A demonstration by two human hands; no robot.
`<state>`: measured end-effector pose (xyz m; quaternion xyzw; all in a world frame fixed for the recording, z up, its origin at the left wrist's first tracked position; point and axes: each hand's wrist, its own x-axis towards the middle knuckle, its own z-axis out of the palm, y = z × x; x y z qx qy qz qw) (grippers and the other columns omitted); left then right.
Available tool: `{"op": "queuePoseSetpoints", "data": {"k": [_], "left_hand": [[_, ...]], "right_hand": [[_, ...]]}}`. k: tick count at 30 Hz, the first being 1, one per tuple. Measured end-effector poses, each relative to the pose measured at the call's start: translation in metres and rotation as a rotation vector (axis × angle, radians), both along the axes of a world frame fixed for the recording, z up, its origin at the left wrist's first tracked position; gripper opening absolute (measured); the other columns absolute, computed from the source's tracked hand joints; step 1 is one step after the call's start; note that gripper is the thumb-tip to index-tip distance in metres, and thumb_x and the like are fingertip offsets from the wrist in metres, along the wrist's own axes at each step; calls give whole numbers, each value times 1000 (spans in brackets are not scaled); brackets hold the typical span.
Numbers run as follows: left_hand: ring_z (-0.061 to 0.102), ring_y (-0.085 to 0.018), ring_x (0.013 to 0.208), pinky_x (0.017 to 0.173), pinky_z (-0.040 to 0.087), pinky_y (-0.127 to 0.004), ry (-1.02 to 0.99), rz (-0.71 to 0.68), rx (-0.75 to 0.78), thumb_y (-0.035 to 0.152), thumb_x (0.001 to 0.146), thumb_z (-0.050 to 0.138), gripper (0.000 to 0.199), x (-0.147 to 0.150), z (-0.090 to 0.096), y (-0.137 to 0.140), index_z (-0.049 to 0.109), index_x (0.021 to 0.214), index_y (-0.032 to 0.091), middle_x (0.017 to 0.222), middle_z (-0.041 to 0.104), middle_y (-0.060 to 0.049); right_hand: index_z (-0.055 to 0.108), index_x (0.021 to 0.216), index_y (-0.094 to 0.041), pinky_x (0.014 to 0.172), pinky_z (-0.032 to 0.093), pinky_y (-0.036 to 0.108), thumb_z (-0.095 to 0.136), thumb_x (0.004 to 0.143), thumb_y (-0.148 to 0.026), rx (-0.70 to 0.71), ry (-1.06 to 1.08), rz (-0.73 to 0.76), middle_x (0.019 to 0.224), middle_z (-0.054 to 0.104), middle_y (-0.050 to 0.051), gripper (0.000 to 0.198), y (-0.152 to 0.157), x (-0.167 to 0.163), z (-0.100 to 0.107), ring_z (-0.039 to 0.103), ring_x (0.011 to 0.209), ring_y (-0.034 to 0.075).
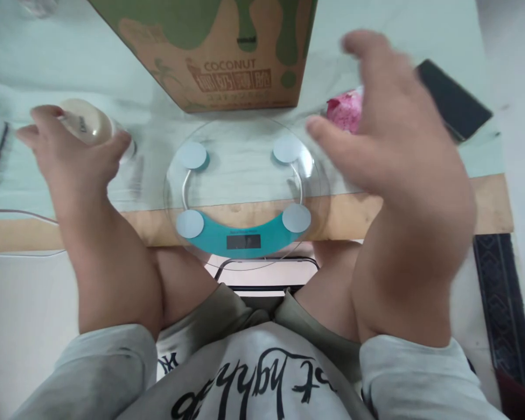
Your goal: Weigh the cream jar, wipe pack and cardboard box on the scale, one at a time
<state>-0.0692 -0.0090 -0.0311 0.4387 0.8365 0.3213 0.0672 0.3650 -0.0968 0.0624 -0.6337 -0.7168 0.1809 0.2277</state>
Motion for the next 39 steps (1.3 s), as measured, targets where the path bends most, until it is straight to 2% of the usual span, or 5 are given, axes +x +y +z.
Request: {"op": "queuePoseSetpoints", "data": {"k": [10, 19, 31, 35, 39], "left_hand": [[46, -29, 129, 130, 34, -57, 100, -133, 188, -14, 35, 84, 94, 40, 33, -12, 49, 116, 19, 128, 52, -8], [61, -33, 133, 113, 54, -50, 45, -1450, 569, 78, 59, 96, 115, 91, 49, -50, 48, 152, 29, 143, 60, -11], [60, -38, 143, 113, 59, -56, -248, -1465, 367, 91, 73, 77, 114, 110, 28, -58, 43, 162, 30, 158, 55, -16], [72, -13, 76, 70, 60, -31, -408, -1153, 744, 48, 110, 57, 27, 98, 33, -54, 72, 124, 30, 91, 76, 1], [68, -28, 136, 112, 61, -50, -117, -1313, 458, 64, 106, 57, 61, 117, 45, -77, 55, 152, 26, 146, 69, -9]], "right_hand": [[28, 175, -26, 129, 44, 66, 47, 97, -58, -334, -188, 364, 175, 33, 8, 87, 0, -55, 5, 48, 154, 40], [28, 174, -31, 124, 42, 75, 55, 94, -57, -321, -289, 74, 172, 38, 9, 88, 1, -61, 11, 52, 146, 47], [43, 167, -19, 130, 45, 63, 52, 101, -55, -123, -162, 167, 166, 47, 13, 76, -9, -53, 12, 47, 156, 38], [50, 163, -17, 127, 48, 62, 45, 103, -60, -176, -138, 223, 164, 51, 13, 74, -11, -57, 14, 50, 155, 37], [53, 160, -18, 123, 51, 63, 47, 100, -57, -191, -170, 120, 163, 52, 13, 72, -11, -61, 10, 51, 153, 39]]}}
